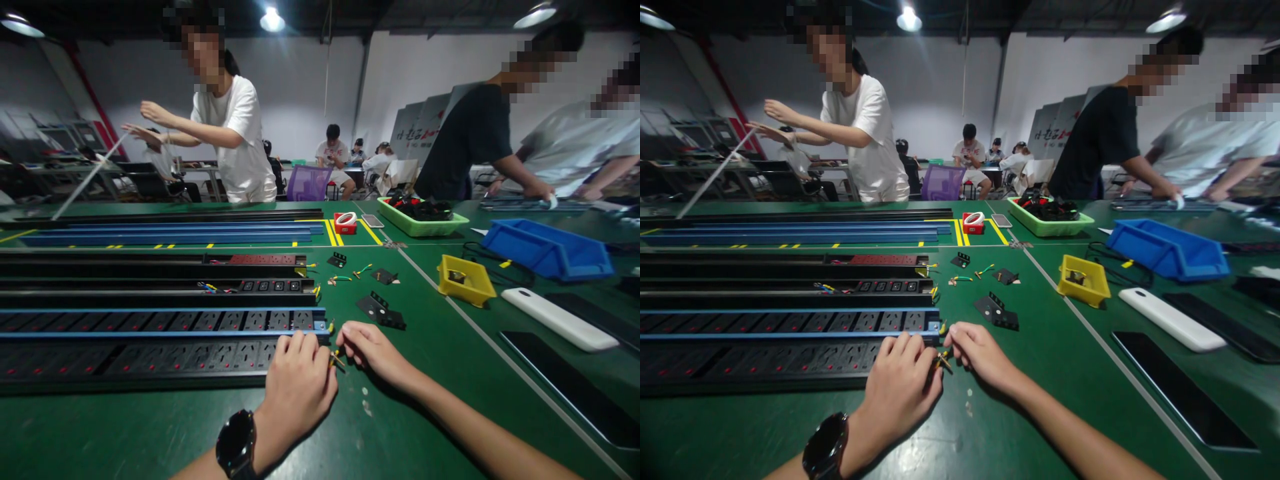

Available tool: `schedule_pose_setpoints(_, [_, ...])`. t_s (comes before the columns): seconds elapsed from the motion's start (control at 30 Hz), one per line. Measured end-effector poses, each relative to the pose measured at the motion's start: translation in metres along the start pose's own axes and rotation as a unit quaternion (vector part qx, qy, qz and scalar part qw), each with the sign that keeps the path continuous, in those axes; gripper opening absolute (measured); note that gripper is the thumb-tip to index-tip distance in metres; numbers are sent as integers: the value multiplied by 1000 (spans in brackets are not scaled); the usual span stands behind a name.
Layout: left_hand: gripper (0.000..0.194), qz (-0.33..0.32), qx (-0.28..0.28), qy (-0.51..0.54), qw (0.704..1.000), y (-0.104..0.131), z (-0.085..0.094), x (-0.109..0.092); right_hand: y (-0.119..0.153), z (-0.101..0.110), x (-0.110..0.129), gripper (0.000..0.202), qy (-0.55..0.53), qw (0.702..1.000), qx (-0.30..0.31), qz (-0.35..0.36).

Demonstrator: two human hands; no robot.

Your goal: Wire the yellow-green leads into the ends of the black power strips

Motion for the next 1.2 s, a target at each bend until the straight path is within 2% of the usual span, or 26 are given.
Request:
schedule_pose_setpoints(0.5, [14,-42,-19,4,999,-2,4,-7,1,0,5,59,18,1000,-3,-1])
schedule_pose_setpoints(0.6, [13,-39,-19,8,999,-2,4,-6,-1,23,24,54,117,990,-49,65])
schedule_pose_setpoints(0.67, [12,-35,-15,13,999,-2,4,-6,-1,50,45,51,237,956,-110,134])
schedule_pose_setpoints(0.7, [11,-32,-12,16,999,-1,4,-5,-2,65,50,51,296,935,-134,140])
schedule_pose_setpoints(0.8, [10,-25,-5,22,999,0,2,-4,-6,113,48,48,464,861,-193,73])
schedule_pose_setpoints(0.83, [10,-23,-4,22,999,1,2,-4,-7,126,44,48,506,837,-202,44])
schedule_pose_setpoints(0.9, [9,-20,-4,20,1000,1,1,-3,-9,144,32,49,555,809,-192,-9])
schedule_pose_setpoints(1.0, [9,-17,-6,19,1000,2,1,-2,-12,156,16,48,569,804,-168,-42])
schedule_pose_setpoints(1.2, [10,-10,-6,21,1000,4,0,-1,-17,154,-5,45,518,844,-129,-48])
Point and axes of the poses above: each hand's wrist, its own y-axis away from the middle knuckle, its own z-axis out of the back of the hand, x = y × z, the point moved 10 cm from there along -y, towards the middle knuckle, and after that the axes turned 12 degrees about -x, right-handed, at the moved point
